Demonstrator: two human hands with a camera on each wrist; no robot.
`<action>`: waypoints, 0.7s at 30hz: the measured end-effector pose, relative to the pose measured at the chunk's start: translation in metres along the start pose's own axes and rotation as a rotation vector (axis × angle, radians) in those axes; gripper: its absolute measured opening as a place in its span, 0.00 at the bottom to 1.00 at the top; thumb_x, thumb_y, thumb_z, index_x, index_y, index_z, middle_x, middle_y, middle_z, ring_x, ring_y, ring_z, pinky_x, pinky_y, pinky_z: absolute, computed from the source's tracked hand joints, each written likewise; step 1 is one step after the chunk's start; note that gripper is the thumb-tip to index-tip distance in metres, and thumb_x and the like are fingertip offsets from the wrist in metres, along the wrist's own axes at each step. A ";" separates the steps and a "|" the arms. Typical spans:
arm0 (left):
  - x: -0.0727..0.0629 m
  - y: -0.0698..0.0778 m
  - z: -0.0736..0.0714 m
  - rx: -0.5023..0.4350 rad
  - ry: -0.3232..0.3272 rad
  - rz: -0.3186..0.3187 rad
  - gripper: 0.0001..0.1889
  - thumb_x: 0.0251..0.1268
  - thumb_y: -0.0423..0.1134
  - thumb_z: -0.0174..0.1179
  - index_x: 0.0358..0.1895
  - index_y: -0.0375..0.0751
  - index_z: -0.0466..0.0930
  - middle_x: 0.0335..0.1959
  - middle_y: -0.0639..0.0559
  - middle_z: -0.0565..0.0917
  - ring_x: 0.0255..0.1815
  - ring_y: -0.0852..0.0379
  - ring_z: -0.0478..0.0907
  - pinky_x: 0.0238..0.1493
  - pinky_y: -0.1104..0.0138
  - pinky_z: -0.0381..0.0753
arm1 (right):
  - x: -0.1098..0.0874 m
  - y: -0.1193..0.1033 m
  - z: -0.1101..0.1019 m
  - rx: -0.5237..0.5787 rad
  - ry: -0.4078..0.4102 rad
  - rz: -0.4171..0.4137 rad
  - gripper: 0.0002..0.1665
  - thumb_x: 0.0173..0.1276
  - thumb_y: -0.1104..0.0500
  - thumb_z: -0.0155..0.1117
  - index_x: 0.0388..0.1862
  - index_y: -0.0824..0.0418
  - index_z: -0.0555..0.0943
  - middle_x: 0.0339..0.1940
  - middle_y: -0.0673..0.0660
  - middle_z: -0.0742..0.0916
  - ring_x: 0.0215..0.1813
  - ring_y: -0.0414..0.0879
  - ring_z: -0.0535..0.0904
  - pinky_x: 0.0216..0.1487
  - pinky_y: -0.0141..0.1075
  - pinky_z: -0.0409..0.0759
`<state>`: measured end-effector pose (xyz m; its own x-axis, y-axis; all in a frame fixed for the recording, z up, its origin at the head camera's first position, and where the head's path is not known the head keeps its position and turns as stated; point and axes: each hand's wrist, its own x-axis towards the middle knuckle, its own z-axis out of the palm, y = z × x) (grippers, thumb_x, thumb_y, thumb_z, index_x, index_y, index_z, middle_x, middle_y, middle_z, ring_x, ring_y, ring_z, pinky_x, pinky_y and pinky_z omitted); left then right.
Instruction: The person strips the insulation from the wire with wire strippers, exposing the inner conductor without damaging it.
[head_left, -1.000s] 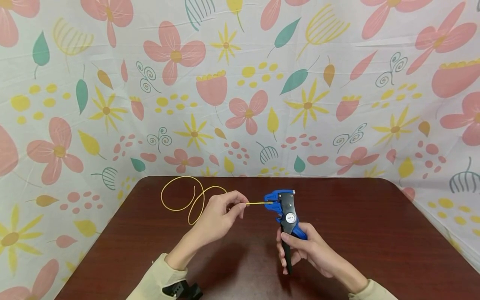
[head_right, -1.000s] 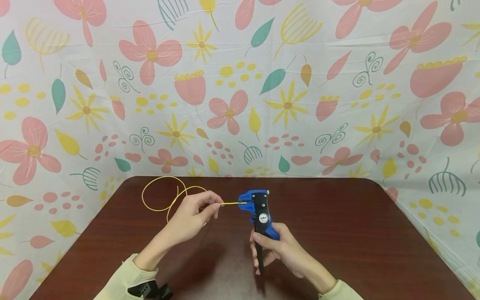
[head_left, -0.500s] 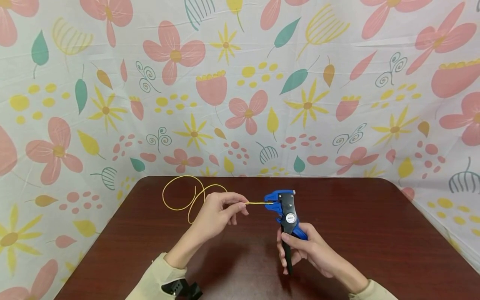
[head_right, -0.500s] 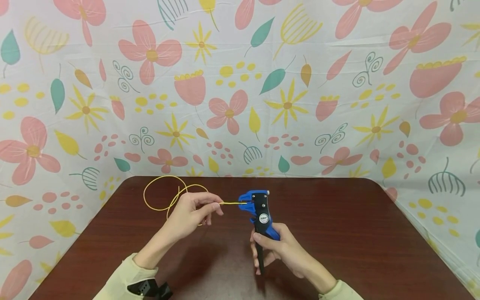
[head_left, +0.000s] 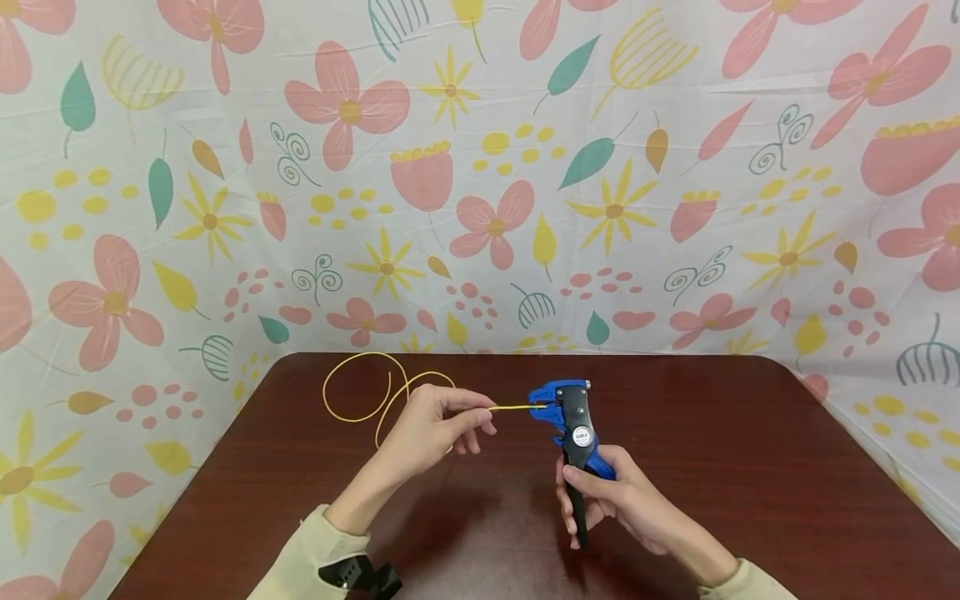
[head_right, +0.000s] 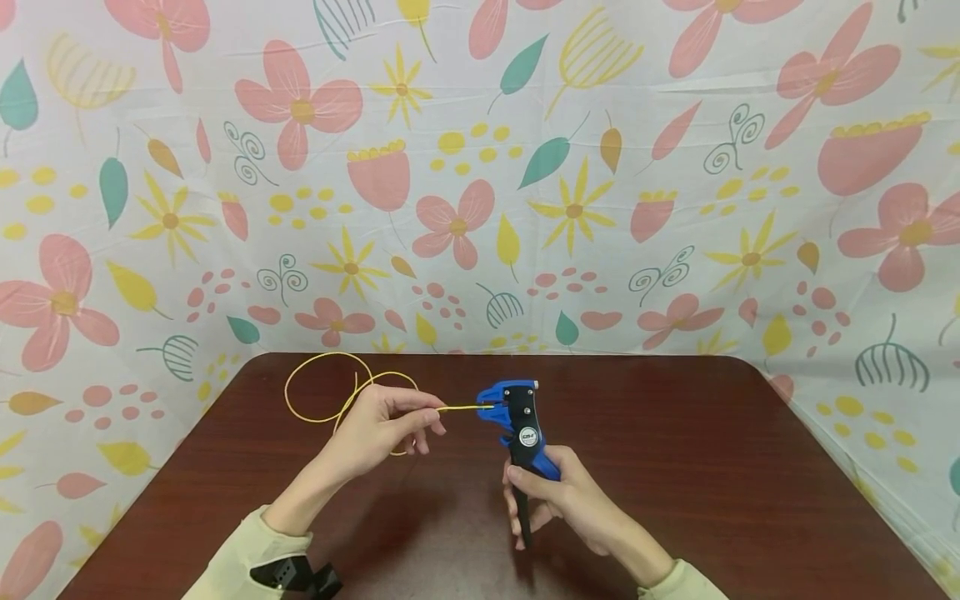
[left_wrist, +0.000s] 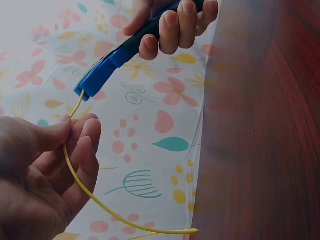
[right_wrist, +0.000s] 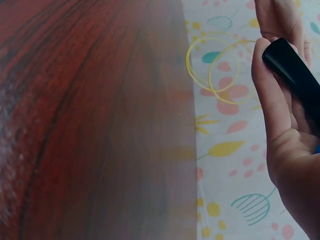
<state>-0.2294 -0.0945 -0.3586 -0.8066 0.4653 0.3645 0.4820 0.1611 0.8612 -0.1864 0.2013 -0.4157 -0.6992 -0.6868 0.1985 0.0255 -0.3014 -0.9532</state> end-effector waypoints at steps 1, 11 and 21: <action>0.000 0.000 0.000 0.004 0.000 0.003 0.06 0.72 0.28 0.66 0.47 0.34 0.90 0.31 0.46 0.90 0.23 0.37 0.85 0.26 0.44 0.87 | 0.000 0.000 0.000 -0.004 0.002 0.002 0.14 0.87 0.67 0.41 0.53 0.73 0.75 0.36 0.62 0.84 0.34 0.52 0.87 0.33 0.66 0.86; 0.000 0.001 0.002 0.025 0.044 0.008 0.05 0.73 0.28 0.66 0.45 0.36 0.91 0.31 0.48 0.90 0.20 0.48 0.85 0.22 0.63 0.86 | 0.001 0.000 0.000 -0.023 -0.002 -0.001 0.13 0.87 0.67 0.41 0.52 0.72 0.75 0.35 0.62 0.84 0.34 0.52 0.87 0.33 0.67 0.85; -0.002 0.005 0.004 0.035 0.053 0.001 0.05 0.73 0.28 0.65 0.45 0.36 0.91 0.31 0.48 0.90 0.22 0.38 0.86 0.22 0.63 0.86 | 0.001 0.000 0.000 -0.017 0.012 0.005 0.13 0.88 0.67 0.42 0.53 0.74 0.74 0.35 0.61 0.84 0.33 0.51 0.87 0.33 0.62 0.88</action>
<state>-0.2243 -0.0908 -0.3566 -0.8226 0.4189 0.3846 0.4939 0.1910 0.8483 -0.1870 0.2010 -0.4151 -0.7078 -0.6802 0.1909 0.0171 -0.2867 -0.9579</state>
